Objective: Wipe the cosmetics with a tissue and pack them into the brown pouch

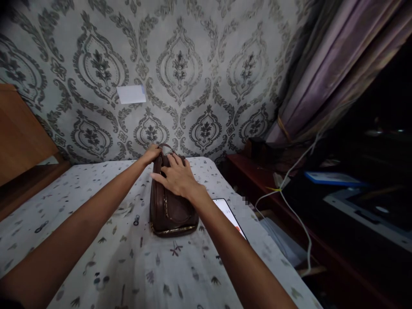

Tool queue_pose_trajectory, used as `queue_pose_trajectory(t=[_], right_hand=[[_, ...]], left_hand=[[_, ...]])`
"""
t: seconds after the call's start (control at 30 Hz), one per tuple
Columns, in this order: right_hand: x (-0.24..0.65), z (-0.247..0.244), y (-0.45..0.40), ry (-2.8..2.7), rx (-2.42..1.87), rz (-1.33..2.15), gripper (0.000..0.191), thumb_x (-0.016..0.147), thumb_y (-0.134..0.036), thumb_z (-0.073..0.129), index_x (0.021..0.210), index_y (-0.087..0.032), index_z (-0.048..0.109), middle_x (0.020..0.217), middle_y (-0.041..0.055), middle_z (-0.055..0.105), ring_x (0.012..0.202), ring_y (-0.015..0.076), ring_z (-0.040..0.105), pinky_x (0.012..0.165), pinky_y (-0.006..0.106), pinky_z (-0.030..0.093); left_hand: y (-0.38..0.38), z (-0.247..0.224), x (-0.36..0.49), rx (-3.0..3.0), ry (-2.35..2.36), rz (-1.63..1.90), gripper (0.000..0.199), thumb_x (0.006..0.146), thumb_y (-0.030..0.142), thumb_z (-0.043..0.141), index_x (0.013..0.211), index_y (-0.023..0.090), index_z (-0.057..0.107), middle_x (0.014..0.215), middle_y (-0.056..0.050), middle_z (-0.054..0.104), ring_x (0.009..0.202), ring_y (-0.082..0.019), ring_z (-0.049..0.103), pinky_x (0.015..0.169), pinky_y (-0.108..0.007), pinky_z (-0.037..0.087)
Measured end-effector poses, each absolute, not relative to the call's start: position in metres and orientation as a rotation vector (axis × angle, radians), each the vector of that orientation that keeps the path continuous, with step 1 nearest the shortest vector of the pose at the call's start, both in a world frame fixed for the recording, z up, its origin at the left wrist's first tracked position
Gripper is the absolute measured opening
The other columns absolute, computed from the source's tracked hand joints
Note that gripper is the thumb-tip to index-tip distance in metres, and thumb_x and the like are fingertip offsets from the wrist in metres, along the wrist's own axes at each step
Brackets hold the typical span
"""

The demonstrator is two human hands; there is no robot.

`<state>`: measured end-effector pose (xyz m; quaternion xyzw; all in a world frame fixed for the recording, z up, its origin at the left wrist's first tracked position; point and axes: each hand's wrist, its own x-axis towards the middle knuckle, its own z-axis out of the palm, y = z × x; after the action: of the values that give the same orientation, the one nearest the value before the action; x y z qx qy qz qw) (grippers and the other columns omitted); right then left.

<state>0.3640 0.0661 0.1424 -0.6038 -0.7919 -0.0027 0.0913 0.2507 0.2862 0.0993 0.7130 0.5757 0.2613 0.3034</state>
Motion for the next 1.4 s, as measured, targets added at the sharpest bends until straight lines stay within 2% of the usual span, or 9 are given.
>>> queue_pose_trajectory(t=[0.13,0.27,0.5,0.67,0.83,0.97,1.1,1.4], right_hand=[[0.365,0.141,0.089,-2.335,-1.804,0.014,0.061,0.101,-0.061,0.035,0.139,-0.021,0.059,0.161,0.0159,0.037,0.153,0.0357,0.024,0.119,0.062,0.024],[0.363,0.138,0.107,-2.318,-1.832,0.083,0.066,0.099,-0.067,0.031,0.137,-0.022,0.061,0.160,0.0159,0.038,0.151,0.0366,0.027,0.117,0.062,0.027],[0.359,0.137,0.120,-2.259,-1.865,0.070,0.070,0.097,-0.070,0.028,0.140,-0.023,0.057,0.151,0.0170,0.048,0.142,0.0365,0.040,0.110,0.059,0.034],[0.357,0.138,0.115,-2.222,-1.842,0.069,0.063,0.099,-0.065,0.035,0.133,-0.021,0.063,0.145,0.0153,0.054,0.138,0.0343,0.045,0.110,0.055,0.035],[0.368,0.129,0.095,-1.887,-1.774,0.018,0.050,0.105,-0.048,0.032,0.126,-0.019,0.066,0.137,0.0142,0.062,0.130,0.0266,0.054,0.106,0.042,0.043],[0.378,0.104,0.062,-1.708,-1.764,-0.024,0.047,0.102,-0.039,0.038,0.134,-0.014,0.061,0.142,0.0174,0.057,0.132,0.0278,0.054,0.107,0.042,0.044],[0.369,0.083,0.034,-1.644,-1.793,-0.130,0.048,0.101,-0.041,0.039,0.132,-0.013,0.064,0.147,0.0190,0.054,0.135,0.0319,0.050,0.108,0.050,0.044],[0.356,0.092,0.024,-1.633,-1.890,-0.127,0.049,0.099,-0.043,0.047,0.135,-0.012,0.062,0.150,0.0182,0.051,0.137,0.0342,0.047,0.109,0.052,0.042]], left_hand=[[0.281,0.100,0.249,1.832,1.471,0.685,0.038,0.096,0.037,0.062,0.127,0.016,0.059,0.127,-0.010,0.062,0.108,-0.023,0.064,0.091,-0.045,0.057],[0.278,0.099,0.251,1.772,1.447,0.684,0.038,0.096,0.037,0.062,0.127,0.016,0.059,0.126,-0.010,0.062,0.108,-0.023,0.064,0.090,-0.045,0.057],[0.276,0.097,0.251,1.783,1.459,0.723,0.036,0.096,0.038,0.061,0.125,0.017,0.061,0.127,-0.010,0.062,0.108,-0.024,0.064,0.091,-0.044,0.057],[0.277,0.098,0.254,1.844,1.515,0.743,0.038,0.096,0.037,0.061,0.127,0.016,0.059,0.127,-0.010,0.062,0.109,-0.024,0.064,0.091,-0.045,0.057],[0.279,0.098,0.256,1.873,1.582,0.743,0.036,0.096,0.037,0.061,0.127,0.017,0.060,0.128,-0.010,0.062,0.109,-0.023,0.064,0.092,-0.044,0.056],[0.280,0.094,0.255,1.871,1.616,0.739,0.036,0.096,0.037,0.061,0.126,0.018,0.060,0.127,-0.010,0.062,0.108,-0.023,0.064,0.091,-0.044,0.057],[0.282,0.092,0.257,1.868,1.654,0.745,0.035,0.096,0.037,0.061,0.125,0.019,0.061,0.127,-0.010,0.062,0.109,-0.023,0.064,0.092,-0.043,0.056],[0.282,0.096,0.258,1.864,1.643,0.749,0.034,0.096,0.037,0.062,0.126,0.019,0.061,0.128,-0.010,0.062,0.110,-0.023,0.064,0.092,-0.043,0.056]])
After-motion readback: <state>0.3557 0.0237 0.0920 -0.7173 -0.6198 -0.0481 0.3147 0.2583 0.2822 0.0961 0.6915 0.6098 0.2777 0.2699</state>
